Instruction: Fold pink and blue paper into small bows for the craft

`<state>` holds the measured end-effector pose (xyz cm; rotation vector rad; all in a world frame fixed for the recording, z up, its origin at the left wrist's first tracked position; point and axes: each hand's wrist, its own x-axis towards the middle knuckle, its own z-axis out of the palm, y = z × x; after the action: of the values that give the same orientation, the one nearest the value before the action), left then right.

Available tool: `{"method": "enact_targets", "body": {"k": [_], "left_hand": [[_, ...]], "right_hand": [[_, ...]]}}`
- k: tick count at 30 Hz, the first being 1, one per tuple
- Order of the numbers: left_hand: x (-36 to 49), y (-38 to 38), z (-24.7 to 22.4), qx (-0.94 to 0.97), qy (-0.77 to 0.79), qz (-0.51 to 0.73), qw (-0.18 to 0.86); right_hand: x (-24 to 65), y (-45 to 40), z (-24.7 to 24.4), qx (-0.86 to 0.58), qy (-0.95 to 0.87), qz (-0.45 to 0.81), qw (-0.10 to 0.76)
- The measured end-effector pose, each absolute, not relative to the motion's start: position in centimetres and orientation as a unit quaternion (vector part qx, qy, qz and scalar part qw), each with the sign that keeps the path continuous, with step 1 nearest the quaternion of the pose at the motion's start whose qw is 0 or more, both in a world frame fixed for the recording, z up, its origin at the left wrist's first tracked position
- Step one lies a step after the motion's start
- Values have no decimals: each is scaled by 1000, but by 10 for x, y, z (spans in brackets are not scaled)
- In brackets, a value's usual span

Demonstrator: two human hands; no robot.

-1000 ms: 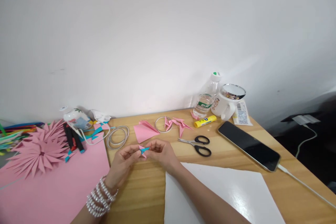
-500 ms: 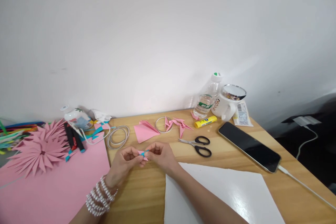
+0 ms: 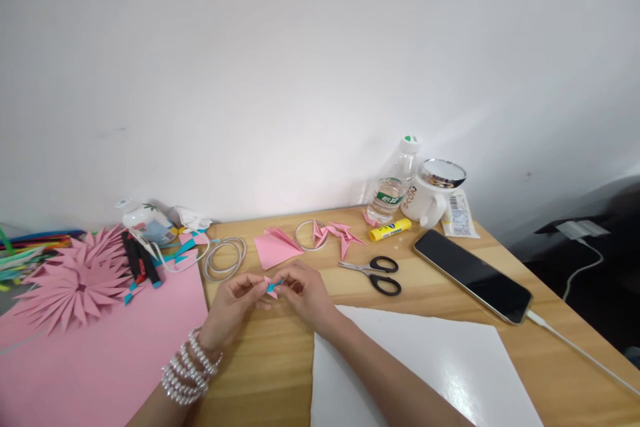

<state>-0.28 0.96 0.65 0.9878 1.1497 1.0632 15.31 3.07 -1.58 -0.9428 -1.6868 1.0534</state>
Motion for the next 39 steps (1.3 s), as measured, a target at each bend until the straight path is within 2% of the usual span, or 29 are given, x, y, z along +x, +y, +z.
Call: {"method": "enact_targets", "body": {"k": [11,20,31,39], "left_hand": [[-1,9,4,441,500,470,579],[-2,9,4,432,481,470,600],[-4,10,9,398,466,470,635],[-5,11,10,403,471,441,648]], "right_hand": [[154,30,-17,-356,-686,458,439],[154,31,-21,-356,-699,447,430],[152,28,-22,-299,-638,545,455],[154,29,-19,-348,-683,456,452]]}}
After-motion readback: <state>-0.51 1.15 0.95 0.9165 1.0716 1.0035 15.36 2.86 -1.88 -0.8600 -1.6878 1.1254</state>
